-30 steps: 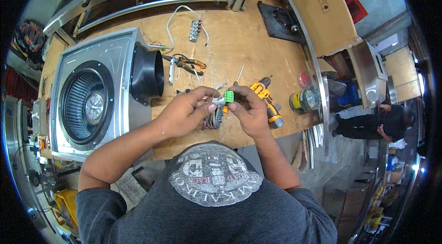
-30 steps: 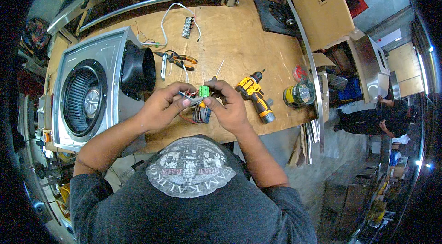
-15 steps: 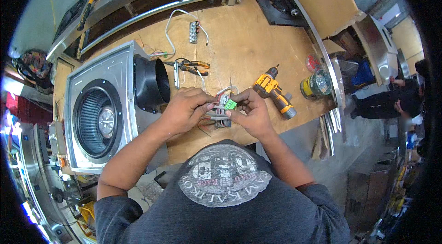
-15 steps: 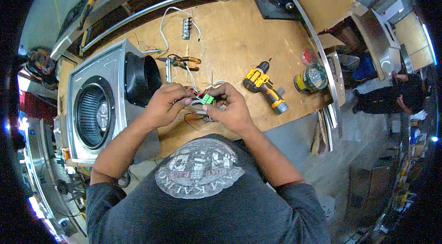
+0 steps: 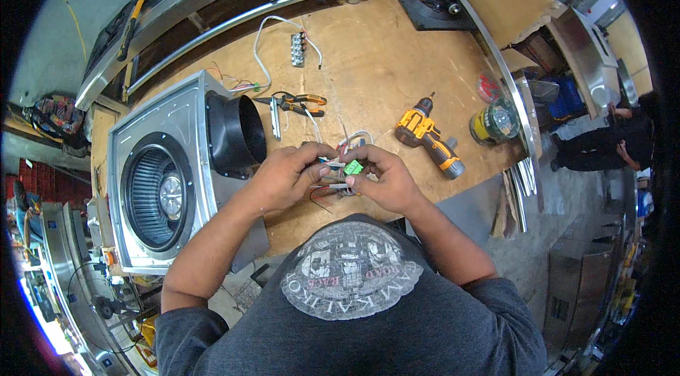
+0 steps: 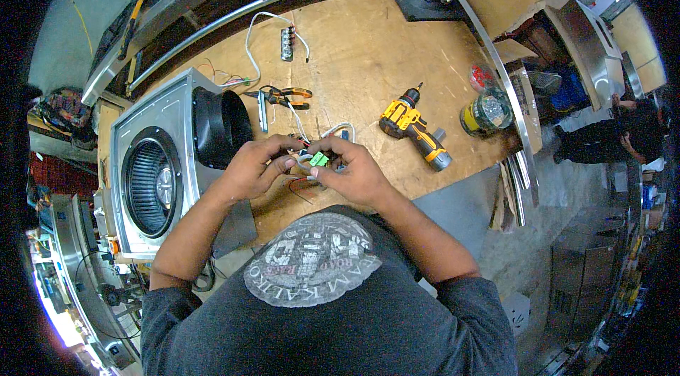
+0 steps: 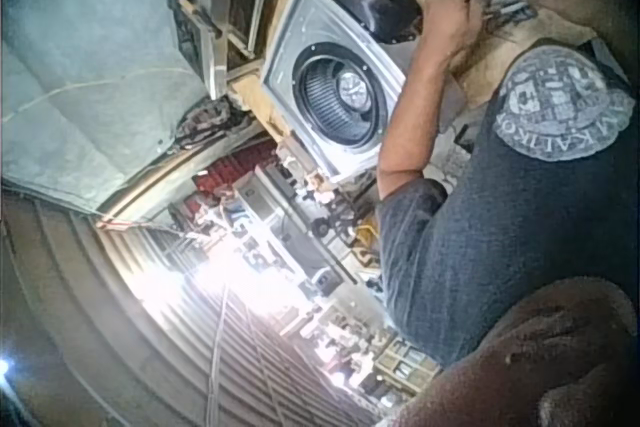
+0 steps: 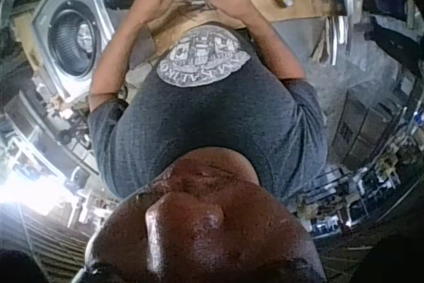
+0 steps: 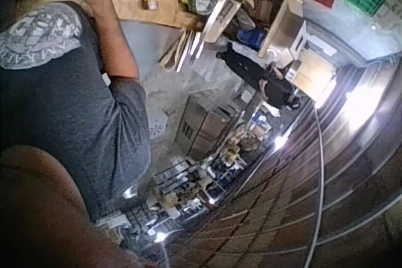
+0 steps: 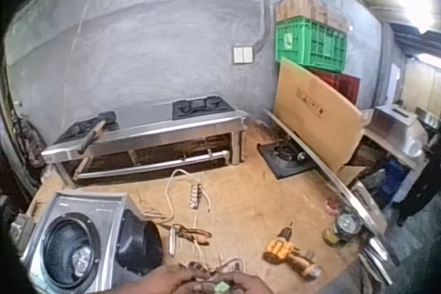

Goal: The person works on wiring and small electronic components on a workbench, using pliers and a screwdriver to strip, twist, and connect wires to a green terminal block and a blue circuit board. The person repeatedly handles the wires and components, adjusting connections throughout the clip.

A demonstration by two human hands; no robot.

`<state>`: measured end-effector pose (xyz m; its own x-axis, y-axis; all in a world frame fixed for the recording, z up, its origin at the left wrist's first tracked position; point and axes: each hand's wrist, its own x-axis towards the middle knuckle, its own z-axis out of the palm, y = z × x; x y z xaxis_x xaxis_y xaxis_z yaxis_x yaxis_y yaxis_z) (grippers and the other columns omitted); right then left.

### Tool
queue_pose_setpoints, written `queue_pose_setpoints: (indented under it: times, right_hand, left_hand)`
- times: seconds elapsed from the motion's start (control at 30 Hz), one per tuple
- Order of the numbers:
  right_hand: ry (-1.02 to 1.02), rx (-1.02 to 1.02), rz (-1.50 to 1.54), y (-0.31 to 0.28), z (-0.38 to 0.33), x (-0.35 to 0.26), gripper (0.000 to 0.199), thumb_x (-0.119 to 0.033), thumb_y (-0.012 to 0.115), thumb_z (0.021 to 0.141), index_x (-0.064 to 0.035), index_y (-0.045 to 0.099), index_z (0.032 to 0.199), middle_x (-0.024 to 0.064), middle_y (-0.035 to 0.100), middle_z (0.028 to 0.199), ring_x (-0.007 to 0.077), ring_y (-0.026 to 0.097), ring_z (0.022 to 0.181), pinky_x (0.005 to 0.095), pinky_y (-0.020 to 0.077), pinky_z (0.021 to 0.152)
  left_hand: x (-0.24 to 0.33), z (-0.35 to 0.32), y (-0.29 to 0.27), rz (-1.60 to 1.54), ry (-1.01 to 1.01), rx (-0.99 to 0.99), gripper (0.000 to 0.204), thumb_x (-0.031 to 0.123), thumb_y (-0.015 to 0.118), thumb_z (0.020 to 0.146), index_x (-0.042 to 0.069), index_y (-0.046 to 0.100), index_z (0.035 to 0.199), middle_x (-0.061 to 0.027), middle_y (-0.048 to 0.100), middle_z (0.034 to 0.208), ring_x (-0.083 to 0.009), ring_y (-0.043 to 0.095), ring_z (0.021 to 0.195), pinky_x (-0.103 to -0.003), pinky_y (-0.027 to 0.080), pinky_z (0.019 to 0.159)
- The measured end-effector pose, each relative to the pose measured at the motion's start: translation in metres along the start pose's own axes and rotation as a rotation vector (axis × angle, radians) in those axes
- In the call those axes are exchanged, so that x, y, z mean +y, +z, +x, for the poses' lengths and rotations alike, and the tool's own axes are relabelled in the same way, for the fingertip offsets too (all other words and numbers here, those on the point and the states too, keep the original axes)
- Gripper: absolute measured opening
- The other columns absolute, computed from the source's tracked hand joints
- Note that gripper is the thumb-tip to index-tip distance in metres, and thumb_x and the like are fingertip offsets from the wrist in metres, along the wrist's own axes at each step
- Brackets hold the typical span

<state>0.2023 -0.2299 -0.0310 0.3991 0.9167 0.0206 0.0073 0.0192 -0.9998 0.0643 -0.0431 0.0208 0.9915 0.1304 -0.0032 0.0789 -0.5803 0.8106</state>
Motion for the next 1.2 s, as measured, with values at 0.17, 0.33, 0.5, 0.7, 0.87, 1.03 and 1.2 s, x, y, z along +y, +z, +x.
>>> queue_pose_setpoints:
  times: [0.17,0.33,0.5,0.7,0.87,1.03,1.2]
  right_hand:
    - [0.113,-0.062,-0.071,-0.006,0.003,-0.007,0.033,-0.009,0.067,0.090,-0.0012,0.059,0.121,0.0058,0.063,0.114,0.0117,0.060,0.099,0.0280,0.0499,0.083]
    - [0.074,-0.056,-0.211,-0.007,0.008,0.003,0.040,-0.014,0.066,0.090,-0.0022,0.058,0.128,0.0144,0.067,0.111,0.0206,0.067,0.090,0.0330,0.0530,0.081]
    - [0.037,-0.129,-0.256,-0.010,0.026,0.015,0.047,-0.020,0.064,0.092,-0.0055,0.054,0.135,0.0206,0.065,0.118,0.0349,0.063,0.108,0.0419,0.0481,0.095]
    - [-0.129,-0.242,-0.295,-0.001,0.058,0.011,0.040,-0.022,0.067,0.090,-0.0045,0.060,0.126,0.0159,0.068,0.105,0.0299,0.068,0.095,0.0376,0.0516,0.084]
    - [-0.040,-0.279,-0.163,0.009,0.084,0.013,0.034,-0.020,0.075,0.085,-0.0055,0.063,0.114,0.0111,0.069,0.097,0.0219,0.068,0.086,0.0337,0.0521,0.076]
    - [-0.015,-0.270,-0.023,0.011,0.105,0.012,0.024,-0.012,0.079,0.081,-0.0055,0.061,0.096,0.0076,0.066,0.090,0.0150,0.065,0.080,0.0307,0.0514,0.072]
    - [-0.107,-0.053,-0.069,0.005,0.136,0.026,0.028,-0.008,0.077,0.082,-0.0045,0.052,0.093,0.0063,0.061,0.089,0.0136,0.061,0.081,0.0300,0.0511,0.073]
  left_hand:
    - [-0.011,0.003,-0.003,0.153,0.147,0.060,0.020,0.014,0.065,0.088,0.008,0.067,0.107,-0.0147,0.066,0.093,-0.0336,0.065,0.090,-0.044,0.050,0.077]
    - [-0.012,0.006,-0.004,0.280,0.120,0.220,0.015,0.013,0.068,0.085,0.010,0.071,0.100,-0.0122,0.063,0.084,-0.0313,0.064,0.082,-0.041,0.050,0.072]
    - [-0.018,0.004,-0.005,0.258,-0.103,0.154,0.017,0.012,0.068,0.086,0.011,0.072,0.102,-0.0122,0.063,0.082,-0.0316,0.065,0.075,-0.039,0.051,0.066]
    - [-0.028,0.008,-0.010,0.087,-0.229,0.242,0.017,0.012,0.066,0.089,0.009,0.071,0.105,-0.0149,0.069,0.091,-0.0339,0.069,0.085,-0.038,0.054,0.074]
    - [-0.024,0.009,-0.018,0.059,-0.327,0.364,0.019,0.011,0.066,0.090,0.002,0.069,0.106,-0.0166,0.071,0.093,-0.0284,0.072,0.088,-0.035,0.055,0.076]
    - [-0.022,0.009,-0.021,-0.296,-0.426,0.436,0.020,0.012,0.070,0.088,-0.002,0.069,0.103,-0.0157,0.072,0.088,-0.0168,0.072,0.082,-0.031,0.055,0.073]
    - [-0.023,0.008,-0.028,-0.189,-0.603,0.317,0.015,0.013,0.072,0.087,0.000,0.072,0.094,-0.0151,0.071,0.085,-0.0189,0.071,0.074,-0.031,0.053,0.067]
